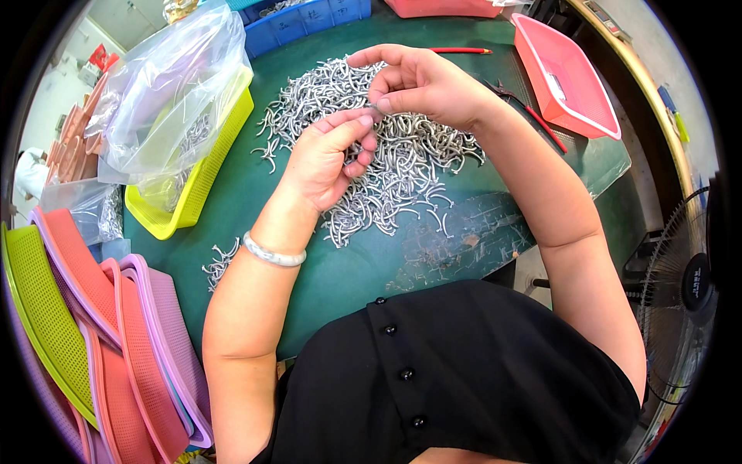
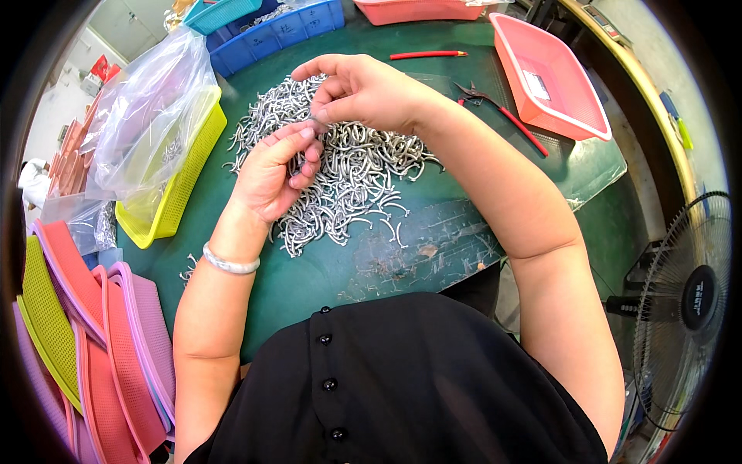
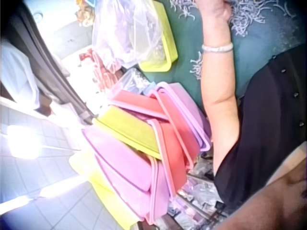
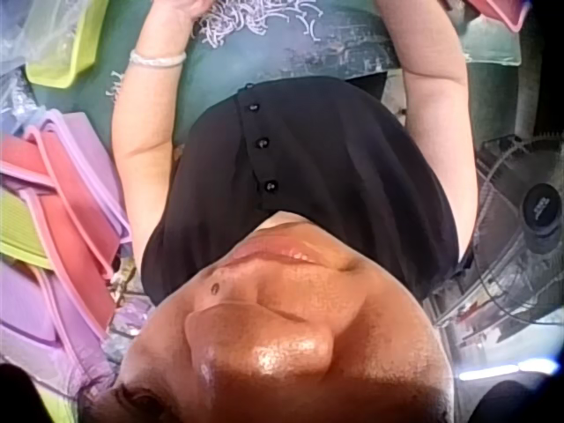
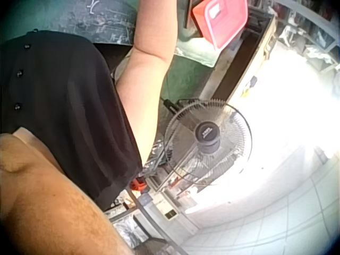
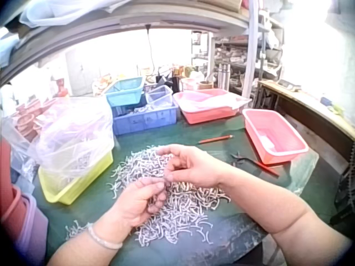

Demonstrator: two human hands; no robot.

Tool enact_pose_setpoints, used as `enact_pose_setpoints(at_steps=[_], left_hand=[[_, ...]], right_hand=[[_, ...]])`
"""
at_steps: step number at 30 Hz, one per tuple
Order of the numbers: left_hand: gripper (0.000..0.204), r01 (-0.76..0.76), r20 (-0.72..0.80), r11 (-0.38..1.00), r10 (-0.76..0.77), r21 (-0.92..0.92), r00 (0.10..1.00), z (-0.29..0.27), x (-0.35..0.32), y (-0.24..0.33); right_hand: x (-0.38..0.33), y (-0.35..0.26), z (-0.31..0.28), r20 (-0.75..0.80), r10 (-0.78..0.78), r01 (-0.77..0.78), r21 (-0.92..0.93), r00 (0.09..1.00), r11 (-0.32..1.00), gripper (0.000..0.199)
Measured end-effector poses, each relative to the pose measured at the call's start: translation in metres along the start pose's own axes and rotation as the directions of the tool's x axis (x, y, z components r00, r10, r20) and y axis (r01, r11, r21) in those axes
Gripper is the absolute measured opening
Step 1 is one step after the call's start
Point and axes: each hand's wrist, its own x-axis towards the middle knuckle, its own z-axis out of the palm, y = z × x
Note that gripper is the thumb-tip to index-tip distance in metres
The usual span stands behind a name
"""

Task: The person sits at a green workbench and repeatedly picks up small silver metal hooks from a large pile. They manipulate the hooks with both hands, appearing to link or adjust them, and place the finished units back onto the pile. The process is repetitive and involves handling the metal pieces one at a time.

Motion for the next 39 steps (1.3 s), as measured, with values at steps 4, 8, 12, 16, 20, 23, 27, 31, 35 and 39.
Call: enact_pose_setpoints(at_steps=[4,8,12,16,20,23,27,31,35,39], left_hand=[[0.010,-0.006,-0.012,1.000,0.006,0.018,1.000,0.003,-0.001,-0.002],[0.007,-0.012,0.049,0.999,0.013,-0.036,0.999,0.000,0.000,-0.003],[0.006,-0.015,0.073,0.998,0.019,-0.063,0.997,-0.003,0.001,-0.002],[0.006,-0.069,0.042,0.996,0.071,-0.052,0.997,-0.001,0.001,-0.004],[0.006,-0.117,0.012,0.993,0.117,-0.031,0.993,0.001,0.000,-0.004],[0.006,-0.140,-0.021,0.990,0.140,-0.008,0.990,0.003,-0.001,-0.004],[0.005,-0.147,-0.042,0.989,0.147,0.007,0.988,0.003,0.000,-0.004],[0.005,-0.139,-0.027,0.990,0.140,0.015,0.990,0.002,0.000,-0.004],[0.004,-0.134,-0.003,0.991,0.134,0.005,0.991,0.001,-0.001,-0.003],[0.004,-0.121,0.019,0.993,0.121,-0.002,0.993,-0.001,0.000,-0.003]], right_hand=[[0.000,-0.001,0.006,-0.002,-0.003,0.003,0.086,1.000,0.996,0.052],[0.001,0.000,0.009,-0.016,-0.009,0.012,0.200,1.000,0.980,0.052],[0.002,0.002,0.008,-0.034,-0.003,0.010,0.223,0.999,0.975,0.052],[0.003,0.005,0.007,-0.041,-0.006,0.014,0.218,0.999,0.976,0.052],[0.002,0.005,0.005,-0.044,-0.011,0.020,0.198,0.999,0.980,0.052],[0.002,0.005,0.004,-0.041,-0.018,0.025,0.177,0.999,0.984,0.051],[0.002,0.004,0.002,-0.051,-0.034,0.040,0.118,0.998,0.992,0.049],[0.003,0.007,-0.001,-0.061,-0.056,0.061,0.087,0.997,0.994,0.046],[0.003,0.006,-0.002,-0.102,-0.022,0.022,-0.005,0.995,1.000,0.043],[0.004,0.013,-0.006,-0.129,-0.039,0.008,-0.238,0.991,0.971,0.039]])
